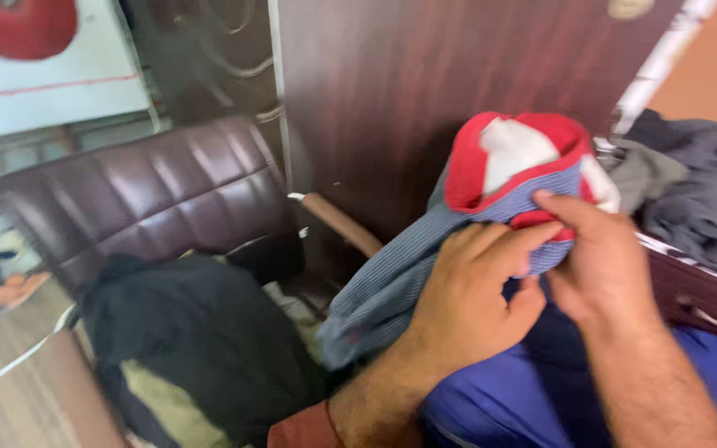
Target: The person folds a pair of grey pants, several grey and black shirts, and a blue patterned shirt by hand, placing each item onto a wooden shelf inside a closet.
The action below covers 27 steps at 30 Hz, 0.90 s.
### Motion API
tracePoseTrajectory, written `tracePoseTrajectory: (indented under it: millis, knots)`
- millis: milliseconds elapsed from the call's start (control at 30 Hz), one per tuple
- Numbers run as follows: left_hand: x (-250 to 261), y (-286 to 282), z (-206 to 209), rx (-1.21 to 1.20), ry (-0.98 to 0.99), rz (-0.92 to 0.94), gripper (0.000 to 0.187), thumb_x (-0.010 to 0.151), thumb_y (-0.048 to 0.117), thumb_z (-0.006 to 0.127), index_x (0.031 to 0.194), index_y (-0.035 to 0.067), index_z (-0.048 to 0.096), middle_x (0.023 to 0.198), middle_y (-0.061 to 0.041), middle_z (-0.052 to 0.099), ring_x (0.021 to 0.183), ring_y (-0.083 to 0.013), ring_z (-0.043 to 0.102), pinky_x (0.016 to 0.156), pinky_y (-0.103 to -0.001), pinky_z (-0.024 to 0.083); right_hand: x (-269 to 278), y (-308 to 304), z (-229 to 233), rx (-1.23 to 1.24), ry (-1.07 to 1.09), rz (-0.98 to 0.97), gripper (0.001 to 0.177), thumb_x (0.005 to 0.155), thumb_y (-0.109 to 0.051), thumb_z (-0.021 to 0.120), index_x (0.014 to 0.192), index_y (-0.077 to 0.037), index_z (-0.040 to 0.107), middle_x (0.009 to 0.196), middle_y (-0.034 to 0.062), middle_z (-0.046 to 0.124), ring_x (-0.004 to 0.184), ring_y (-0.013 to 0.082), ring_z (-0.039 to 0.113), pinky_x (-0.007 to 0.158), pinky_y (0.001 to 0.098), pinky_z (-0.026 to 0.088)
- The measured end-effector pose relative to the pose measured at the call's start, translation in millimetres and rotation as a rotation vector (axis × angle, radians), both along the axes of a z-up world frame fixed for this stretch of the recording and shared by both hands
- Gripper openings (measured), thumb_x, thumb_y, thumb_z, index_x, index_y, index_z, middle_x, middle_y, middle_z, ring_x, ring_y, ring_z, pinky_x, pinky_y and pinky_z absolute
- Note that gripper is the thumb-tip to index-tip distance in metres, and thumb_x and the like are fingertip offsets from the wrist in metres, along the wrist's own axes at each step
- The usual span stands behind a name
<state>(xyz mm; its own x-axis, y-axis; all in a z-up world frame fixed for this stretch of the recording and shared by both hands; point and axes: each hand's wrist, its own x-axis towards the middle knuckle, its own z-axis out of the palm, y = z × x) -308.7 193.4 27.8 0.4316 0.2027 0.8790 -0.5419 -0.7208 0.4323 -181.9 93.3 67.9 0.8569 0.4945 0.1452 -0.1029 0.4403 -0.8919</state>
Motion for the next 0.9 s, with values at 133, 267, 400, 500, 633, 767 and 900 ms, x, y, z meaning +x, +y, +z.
tracePoseTrajectory:
  millis: [133, 267, 400, 500, 633, 767, 900]
  knots:
    - [32.9, -48.7, 4.7, -0.152, 0.047, -0.434, 0.038, 0.096, 0.007, 0.069, 0.134, 0.009, 0.062, 0.100, -0.004, 0.061, 0.086, -0.0132, 0.064, 0.084, -0.029, 0.054, 26.6, -89.1, 3.2, 0.107, -0.033, -0.169, 0.024, 0.094, -0.005, 0.060, 0.117, 0.001, 0.066, 0.104, 0.0085, 0.072, 0.097, 0.0225, 0.072, 0.091, 0.0384, 0.057]
    - [74.0, -93.4, -3.1, -0.547, 0.205, -0.465, 0.036, 0.094, 0.018, 0.073, 0.126, 0.004, 0.066, 0.101, -0.002, 0.064, 0.079, -0.0060, 0.060, 0.067, -0.024, 0.051, 35.3, -161.9, -20.0, 0.142, 0.040, -0.213, 0.029, 0.097, -0.009, 0.060, 0.123, 0.003, 0.062, 0.110, 0.0127, 0.069, 0.100, 0.0278, 0.068, 0.096, 0.0436, 0.054]
    - [107.3, -128.0, 0.0, -0.764, 0.487, -0.613, 0.051, 0.087, 0.026, 0.073, 0.131, 0.010, 0.052, 0.095, 0.002, 0.063, 0.073, -0.0036, 0.061, 0.059, -0.023, 0.055, 30.3, -200.5, -41.1, 0.187, 0.063, -0.176, 0.050, 0.086, -0.011, 0.056, 0.135, -0.001, 0.059, 0.124, 0.0127, 0.071, 0.113, 0.0277, 0.068, 0.102, 0.0429, 0.052]
    - [119.3, -153.2, 3.2, -0.644, 0.708, -0.578, 0.043, 0.090, 0.029, 0.070, 0.126, 0.006, 0.062, 0.086, 0.000, 0.064, 0.063, -0.0090, 0.056, 0.052, -0.028, 0.048, 33.5, -224.5, -48.7, 0.240, 0.130, -0.149, 0.049, 0.090, -0.018, 0.057, 0.135, 0.001, 0.059, 0.124, 0.0156, 0.071, 0.113, 0.0290, 0.068, 0.101, 0.0439, 0.052]
    - [123.0, -193.0, -2.2, -0.261, 0.591, -0.604, 0.039, 0.089, 0.020, 0.067, 0.123, 0.003, 0.068, 0.087, -0.004, 0.071, 0.074, -0.0121, 0.065, 0.068, -0.030, 0.054, 41.7, -255.7, -60.3, 0.031, 0.253, -0.237, 0.048, 0.097, -0.038, 0.057, 0.128, -0.002, 0.064, 0.113, 0.0150, 0.073, 0.100, 0.0271, 0.069, 0.091, 0.0423, 0.054]
    - [126.5, -234.6, -6.6, 0.141, 0.549, -0.509, 0.039, 0.082, 0.020, 0.074, 0.117, 0.003, 0.067, 0.090, -0.010, 0.072, 0.076, -0.0200, 0.068, 0.070, -0.035, 0.051, 52.6, -281.3, -72.4, -0.010, 0.272, -0.301, 0.041, 0.099, -0.040, 0.059, 0.115, -0.002, 0.065, 0.103, 0.0109, 0.074, 0.091, 0.0211, 0.070, 0.085, 0.0377, 0.057]
    - [127.1, -253.7, -15.3, 0.212, 0.417, -0.520, 0.042, 0.085, 0.022, 0.076, 0.121, 0.002, 0.066, 0.096, -0.012, 0.072, 0.081, -0.0216, 0.070, 0.072, -0.034, 0.051, 58.2, -306.6, -81.4, 0.005, 0.118, -0.379, 0.020, 0.098, -0.018, 0.064, 0.111, -0.004, 0.065, 0.095, 0.0067, 0.071, 0.081, 0.0172, 0.066, 0.074, 0.0342, 0.055]
